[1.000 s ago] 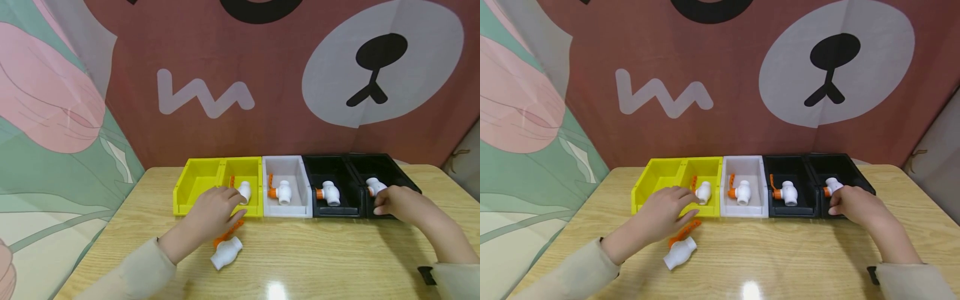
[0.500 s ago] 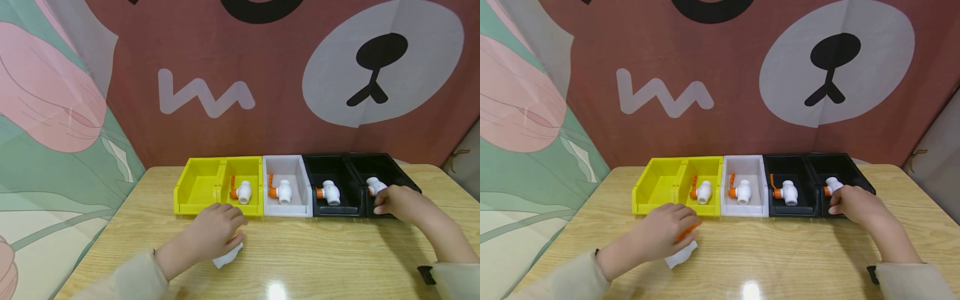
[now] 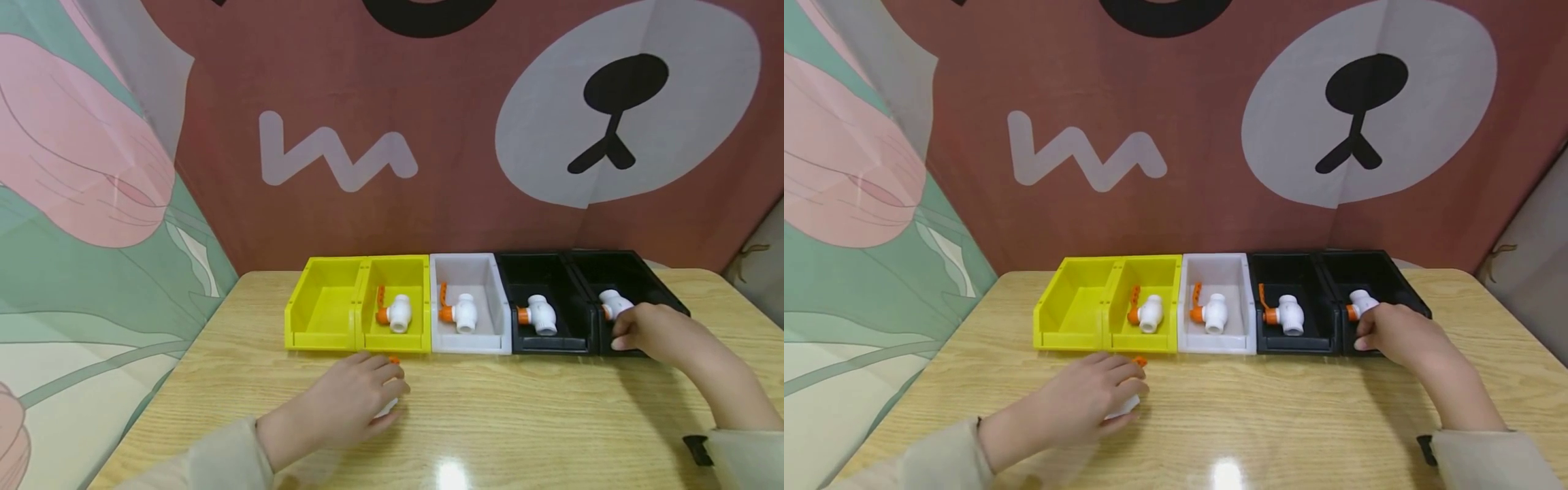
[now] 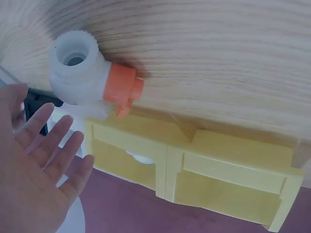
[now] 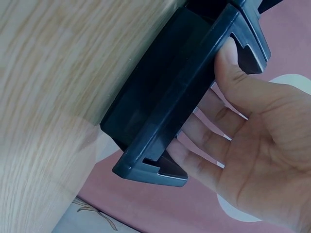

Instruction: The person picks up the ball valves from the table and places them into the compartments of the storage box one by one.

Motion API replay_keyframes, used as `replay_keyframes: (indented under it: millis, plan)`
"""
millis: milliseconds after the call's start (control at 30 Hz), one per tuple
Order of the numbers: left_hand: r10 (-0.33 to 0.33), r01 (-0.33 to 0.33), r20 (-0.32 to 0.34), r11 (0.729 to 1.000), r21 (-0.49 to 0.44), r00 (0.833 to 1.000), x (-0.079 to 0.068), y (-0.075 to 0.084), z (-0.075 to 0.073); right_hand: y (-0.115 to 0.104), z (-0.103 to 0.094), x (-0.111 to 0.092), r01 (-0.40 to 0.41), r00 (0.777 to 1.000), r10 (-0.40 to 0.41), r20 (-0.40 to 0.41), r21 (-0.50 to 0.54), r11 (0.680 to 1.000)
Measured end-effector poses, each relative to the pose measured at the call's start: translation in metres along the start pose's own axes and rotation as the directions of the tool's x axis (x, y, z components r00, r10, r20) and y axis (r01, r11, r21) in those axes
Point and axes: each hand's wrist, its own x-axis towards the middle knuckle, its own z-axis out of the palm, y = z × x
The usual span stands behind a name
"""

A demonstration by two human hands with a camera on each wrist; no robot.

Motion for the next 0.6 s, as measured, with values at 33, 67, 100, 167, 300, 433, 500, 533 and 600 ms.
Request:
replay_keyframes:
  millis: [33, 67, 100, 167, 300, 433, 500, 533, 600]
  plan:
    - [0.0, -0.001, 0.022, 1.0, 0.006, 1.0, -0.001, 0.0, 0.0, 0.0, 0.0, 0.0, -0.001, 1.0, 0.001, 0.0, 0.0, 1.0]
    - [-0.001, 0.001, 0.049, 1.0, 0.009, 0.999, -0.001, 0.0, 0.0, 0.0, 0.0, 0.0, -0.002, 1.0, 0.002, 0.002, -0.001, 1.0]
    - [-0.003, 0.002, 0.079, 1.0, 0.019, 0.997, -0.002, 0.0, 0.0, 0.0, 0.0, 0.0, -0.002, 1.0, 0.002, 0.003, -0.001, 1.0]
    - [-0.006, 0.003, 0.144, 1.0, 0.023, 0.99, -0.003, 0.0, 0.0, 0.0, 0.0, 0.0, -0.002, 1.0, 0.002, 0.004, -0.001, 1.0]
    - [0.007, -0.007, 0.237, 1.0, -0.001, 0.971, -0.008, -0.002, 0.003, 0.001, 0.001, 0.0, 0.007, 1.0, -0.007, -0.005, -0.008, 1.0]
    - [0.031, -0.018, 0.284, 0.999, -0.048, 0.958, -0.013, -0.005, 0.006, 0.001, 0.002, 0.0, 0.017, 1.0, -0.017, -0.015, -0.016, 1.0]
    - [0.025, -0.001, 0.304, 0.997, -0.079, 0.952, -0.014, -0.006, 0.007, 0.001, 0.002, 0.0, 0.019, 1.0, -0.019, -0.016, -0.017, 1.0]
    - [0.016, 0.012, 0.319, 0.996, -0.087, 0.948, -0.015, -0.007, 0.008, 0.001, 0.002, 0.0, 0.02, 1.0, -0.02, -0.017, -0.018, 1.0]
    - [-0.005, 0.044, 0.342, 0.994, -0.105, 0.94, -0.015, -0.009, 0.008, 0.001, 0.001, 0.0, 0.016, 1.0, -0.016, -0.012, -0.016, 1.0]
